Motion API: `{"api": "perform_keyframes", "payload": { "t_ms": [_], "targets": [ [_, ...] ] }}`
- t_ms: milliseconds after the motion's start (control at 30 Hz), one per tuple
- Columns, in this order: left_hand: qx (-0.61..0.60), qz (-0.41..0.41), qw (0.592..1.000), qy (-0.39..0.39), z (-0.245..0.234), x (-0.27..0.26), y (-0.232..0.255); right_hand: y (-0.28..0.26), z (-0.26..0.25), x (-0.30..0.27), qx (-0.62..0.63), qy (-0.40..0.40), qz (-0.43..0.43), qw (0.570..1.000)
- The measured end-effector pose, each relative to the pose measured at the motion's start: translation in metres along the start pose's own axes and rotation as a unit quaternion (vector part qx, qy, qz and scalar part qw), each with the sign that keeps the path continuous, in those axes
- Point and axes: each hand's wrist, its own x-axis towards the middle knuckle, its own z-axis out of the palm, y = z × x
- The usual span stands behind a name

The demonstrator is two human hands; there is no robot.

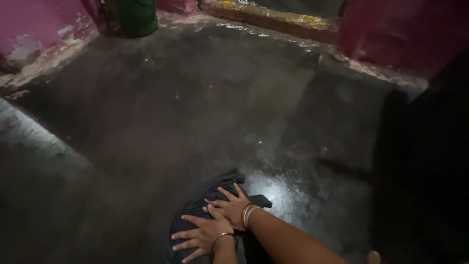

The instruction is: The person wipes a wet concrete floor using a dark cloth, moving it back and forth across the surface. The person occasionally dips the cloth into a nearby green bucket of water to continue wiping.

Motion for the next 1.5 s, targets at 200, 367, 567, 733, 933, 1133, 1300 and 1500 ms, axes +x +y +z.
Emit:
{"api": "perform_keyframes", "payload": {
  "t_ms": [200, 367, 567, 733, 933, 1133, 1300, 1500],
  "targets": [
    [0.027, -0.005, 0.999, -0.020, -0.001, 0.047, 0.078, 0.047, -0.042, 0.051, -0.026, 0.041, 0.007, 0.999],
    [-0.014, 0.044, 0.999, 0.006, 0.006, 0.065, 0.137, 0.089, -0.072, 0.076, -0.047, 0.075, 0.039, 0.995],
    [0.006, 0.151, 0.987, -0.061, 0.008, 0.062, 0.209, 0.158, -0.094, 0.081, -0.026, 0.097, 0.133, 0.986],
    [0.038, 0.280, 0.950, -0.136, 0.003, 0.047, 0.233, 0.209, -0.092, 0.059, -0.030, 0.135, 0.193, 0.971],
    [0.078, 0.389, 0.893, -0.214, -0.013, 0.018, 0.232, 0.228, -0.057, 0.034, 0.050, 0.233, 0.275, 0.932],
    [0.141, 0.451, 0.850, -0.233, -0.028, 0.005, 0.199, 0.193, -0.007, 0.015, 0.092, 0.360, 0.335, 0.866],
    [0.181, 0.468, 0.827, -0.254, -0.045, -0.007, 0.152, 0.146, 0.026, -0.004, 0.098, 0.381, 0.354, 0.849],
    [0.214, 0.445, 0.826, -0.273, -0.065, -0.021, 0.069, 0.049, 0.029, -0.039, 0.117, 0.307, 0.369, 0.869]
  ]
}}
